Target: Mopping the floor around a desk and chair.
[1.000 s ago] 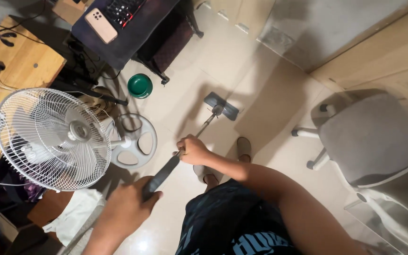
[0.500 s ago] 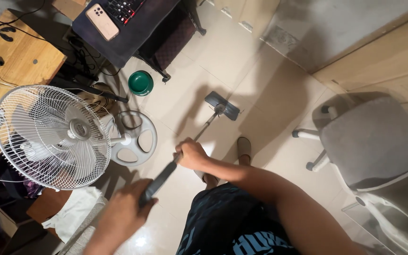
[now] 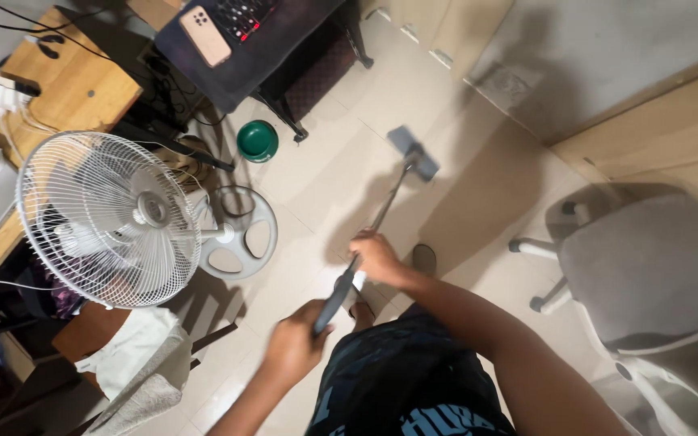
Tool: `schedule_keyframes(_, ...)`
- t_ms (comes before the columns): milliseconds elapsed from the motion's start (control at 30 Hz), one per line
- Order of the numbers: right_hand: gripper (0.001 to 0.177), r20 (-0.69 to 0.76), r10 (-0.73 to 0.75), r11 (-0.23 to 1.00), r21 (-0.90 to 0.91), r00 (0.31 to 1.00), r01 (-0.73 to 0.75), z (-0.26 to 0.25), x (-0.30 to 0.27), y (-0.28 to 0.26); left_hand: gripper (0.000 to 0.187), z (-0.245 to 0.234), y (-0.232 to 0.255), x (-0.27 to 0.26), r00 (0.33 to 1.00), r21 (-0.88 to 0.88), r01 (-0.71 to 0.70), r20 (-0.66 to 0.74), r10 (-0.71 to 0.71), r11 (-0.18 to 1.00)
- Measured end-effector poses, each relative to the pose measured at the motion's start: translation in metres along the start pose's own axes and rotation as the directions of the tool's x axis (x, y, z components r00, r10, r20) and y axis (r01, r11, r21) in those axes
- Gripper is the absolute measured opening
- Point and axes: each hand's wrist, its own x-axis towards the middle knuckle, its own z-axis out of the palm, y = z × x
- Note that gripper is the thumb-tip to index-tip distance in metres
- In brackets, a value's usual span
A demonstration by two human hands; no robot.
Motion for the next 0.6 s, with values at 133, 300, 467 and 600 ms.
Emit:
schedule_keyframes(133, 0.010, -0.055, -0.029, 0.996, -0.088, 0.998, 0.024, -0.002, 0.001, 0.067, 0.032, 0.044, -0.006, 0.040, 1.000, -0.056, -0.020, 0.010, 0.020, 0.998)
schedule_keyframes(300, 0.008, 0.194, 0.298, 0.952, -0.130, 0.935, -0.277, -0.022, 0.005, 0.041, 0.018, -0.015, 0.043, 0.042, 0.978, -0.090, -0.074, 0.189, 0.091, 0.993)
schedule_keyframes(467, 0.008, 0.193, 0.215, 0.977, -0.042, 0.957, -0.211, -0.026, -0.033, -0.013, 0.041, -0.069, 0.077, 0.023, 0.920, 0.113, -0.033, 0.391, -0.014, 0.993)
schedule_keyframes(600, 0.014, 0.276, 0.281, 0.959, -0.126, 0.919, -0.255, -0.063, -0.054, 0.008, 0.044, -0.062, 0.106, 0.057, 0.837, 0.058, -0.097, 0.545, 0.049, 0.994)
